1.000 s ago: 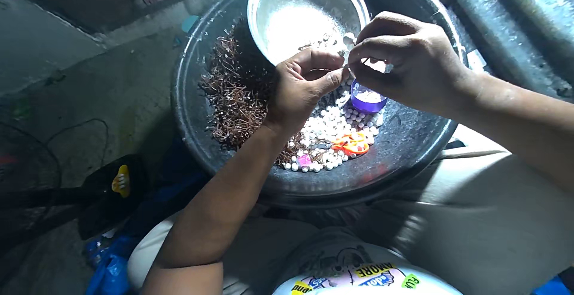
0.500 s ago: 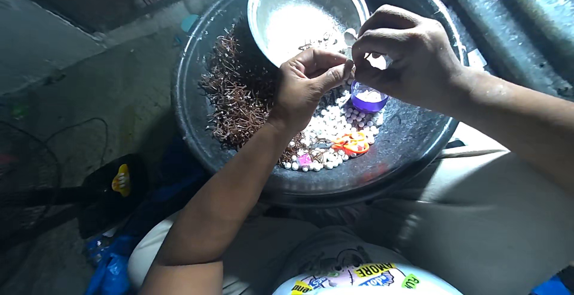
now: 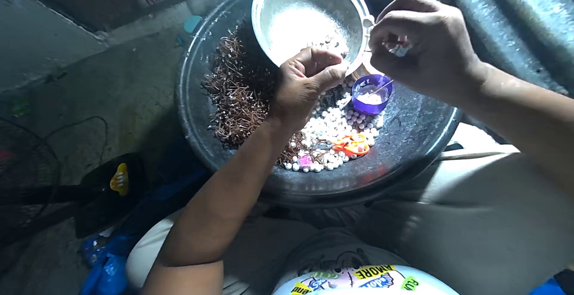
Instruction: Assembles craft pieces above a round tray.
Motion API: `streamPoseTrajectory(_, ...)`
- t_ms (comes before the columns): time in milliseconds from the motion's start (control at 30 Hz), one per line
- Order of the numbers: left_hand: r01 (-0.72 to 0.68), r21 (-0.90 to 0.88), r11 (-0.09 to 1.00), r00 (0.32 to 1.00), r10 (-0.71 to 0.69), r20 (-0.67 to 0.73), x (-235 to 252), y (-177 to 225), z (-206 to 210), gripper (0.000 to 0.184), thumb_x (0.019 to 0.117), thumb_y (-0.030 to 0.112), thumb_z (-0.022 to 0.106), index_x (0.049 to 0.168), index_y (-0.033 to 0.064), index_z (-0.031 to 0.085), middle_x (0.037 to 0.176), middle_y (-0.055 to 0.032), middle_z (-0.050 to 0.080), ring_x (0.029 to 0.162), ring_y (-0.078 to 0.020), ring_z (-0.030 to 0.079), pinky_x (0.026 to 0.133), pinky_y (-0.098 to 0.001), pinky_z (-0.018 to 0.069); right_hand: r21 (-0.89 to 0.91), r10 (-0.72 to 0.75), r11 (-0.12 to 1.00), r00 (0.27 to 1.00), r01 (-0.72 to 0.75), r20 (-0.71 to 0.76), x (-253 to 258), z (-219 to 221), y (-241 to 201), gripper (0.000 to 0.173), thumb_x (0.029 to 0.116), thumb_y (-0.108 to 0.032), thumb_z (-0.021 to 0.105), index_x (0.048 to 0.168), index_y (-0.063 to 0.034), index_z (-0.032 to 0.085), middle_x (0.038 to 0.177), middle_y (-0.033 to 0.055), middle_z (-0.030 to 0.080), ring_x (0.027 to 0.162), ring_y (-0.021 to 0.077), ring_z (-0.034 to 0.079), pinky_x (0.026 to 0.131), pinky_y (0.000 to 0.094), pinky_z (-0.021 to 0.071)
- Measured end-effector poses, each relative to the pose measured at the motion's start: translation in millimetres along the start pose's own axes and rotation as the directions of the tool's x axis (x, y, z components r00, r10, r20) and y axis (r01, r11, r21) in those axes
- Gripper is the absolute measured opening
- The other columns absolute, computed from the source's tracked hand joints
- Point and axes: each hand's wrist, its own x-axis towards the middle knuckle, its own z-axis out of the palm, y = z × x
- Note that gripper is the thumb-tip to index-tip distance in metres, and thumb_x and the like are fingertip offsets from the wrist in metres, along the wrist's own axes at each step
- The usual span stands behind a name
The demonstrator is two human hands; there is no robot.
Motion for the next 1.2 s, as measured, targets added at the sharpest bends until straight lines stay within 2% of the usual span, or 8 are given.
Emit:
streamPoseTrajectory(133,0.071,-0.096,0.993,0.997,-0.070,0.014,1,6,0,0.020,0.0948,-0.011,0.054,0.103,0.0054,0.062,0.084,0.0021,0.071,0.078,-0.0061,0.071,0.079,-0.0230,0.0610,0.017,0.048,0.999,0.997,-0.049,0.062,-3,-7,4,0.020,0.1002,-0.011,0.053,0.103,-0.0004,0.071,0.103,0.0167,0.065,0.087,0.0167,0.061,0.078,0.0271,0.0500)
streamPoseTrajectory(200,0.091,-0.135,0.987,0.996,-0.090,0.018,1,6,0,0.022,0.0956,-0.012,0.051,0.104,0.0042,0.063,0.087,0.0010,0.070,0.079,-0.0069,0.071,0.080,-0.0237,0.0611,0.076,0.075,0.994,0.994,-0.082,0.082,-6,-7,5,0.020,0.1006,-0.010,0.053,0.106,-0.0010,0.070,0.102,0.0124,0.065,0.085,0.0106,0.060,0.076,0.0229,0.0501)
streamPoseTrajectory(300,0.097,-0.149,0.984,0.995,-0.099,-0.002,2,5,-1,0.021,0.0950,-0.012,0.052,0.102,0.0035,0.065,0.087,0.0004,0.069,0.079,-0.0067,0.070,0.079,-0.0225,0.0605,0.217,0.113,0.967,0.990,-0.130,0.089,-8,-5,7,0.015,0.1000,-0.011,0.056,0.108,-0.0024,0.066,0.101,0.0049,0.067,0.085,0.0003,0.061,0.076,0.0158,0.0518)
streamPoseTrajectory(467,0.119,-0.136,0.984,0.992,-0.123,-0.015,3,5,1,0.017,0.0975,-0.008,0.055,0.099,0.0038,0.067,0.083,0.0011,0.071,0.074,-0.0045,0.069,0.076,-0.0195,0.0598,0.315,0.119,0.940,0.991,-0.134,0.066,-8,-5,5,0.013,0.0998,-0.009,0.057,0.102,-0.0043,0.068,0.098,0.0003,0.066,0.084,-0.0049,0.060,0.075,0.0113,0.0507)
streamPoseTrajectory(567,0.105,-0.132,0.986,0.994,-0.107,-0.010,3,3,0,0.017,0.0966,-0.009,0.055,0.099,0.0029,0.067,0.084,0.0002,0.071,0.074,-0.0052,0.069,0.075,-0.0199,0.0599,0.233,0.083,0.968,0.995,-0.092,0.049,-8,-4,1,0.020,0.1010,-0.008,0.053,0.101,-0.0039,0.073,0.103,0.0058,0.065,0.090,-0.0003,0.060,0.079,0.0130,0.0499)
streamPoseTrajectory(667,0.067,-0.102,0.993,0.998,-0.069,-0.011,2,1,2,0.017,0.0931,-0.012,0.060,0.099,0.0024,0.065,0.087,-0.0004,0.071,0.078,-0.0069,0.071,0.078,-0.0232,0.0614,0.122,0.010,0.992,0.999,-0.014,0.037,-6,-1,-8,0.021,0.0978,-0.008,0.055,0.102,-0.0010,0.074,0.105,0.0149,0.066,0.090,0.0117,0.063,0.080,0.0222,0.0523)
streamPoseTrajectory(767,0.039,-0.061,0.997,0.999,-0.041,-0.030,1,0,4,0.016,0.0904,-0.013,0.064,0.098,0.0011,0.066,0.089,-0.0017,0.072,0.079,-0.0086,0.072,0.079,-0.0251,0.0625,0.045,-0.026,0.999,0.998,0.023,0.056,-4,1,-16,0.020,0.0982,-0.012,0.057,0.103,-0.0014,0.074,0.106,0.0171,0.066,0.089,0.0194,0.064,0.079,0.0291,0.0524)
streamPoseTrajectory(1200,-0.056,0.034,0.998,0.998,0.057,-0.027,-2,-3,5,0.016,0.0872,-0.011,0.070,0.098,0.0008,0.068,0.092,-0.0011,0.073,0.080,-0.0089,0.073,0.079,-0.0265,0.0633,-0.009,-0.073,0.997,0.997,0.073,0.034,-1,8,-19,0.017,0.0972,-0.013,0.060,0.096,-0.0012,0.073,0.102,0.0180,0.067,0.094,0.0251,0.064,0.082,0.0340,0.0515)
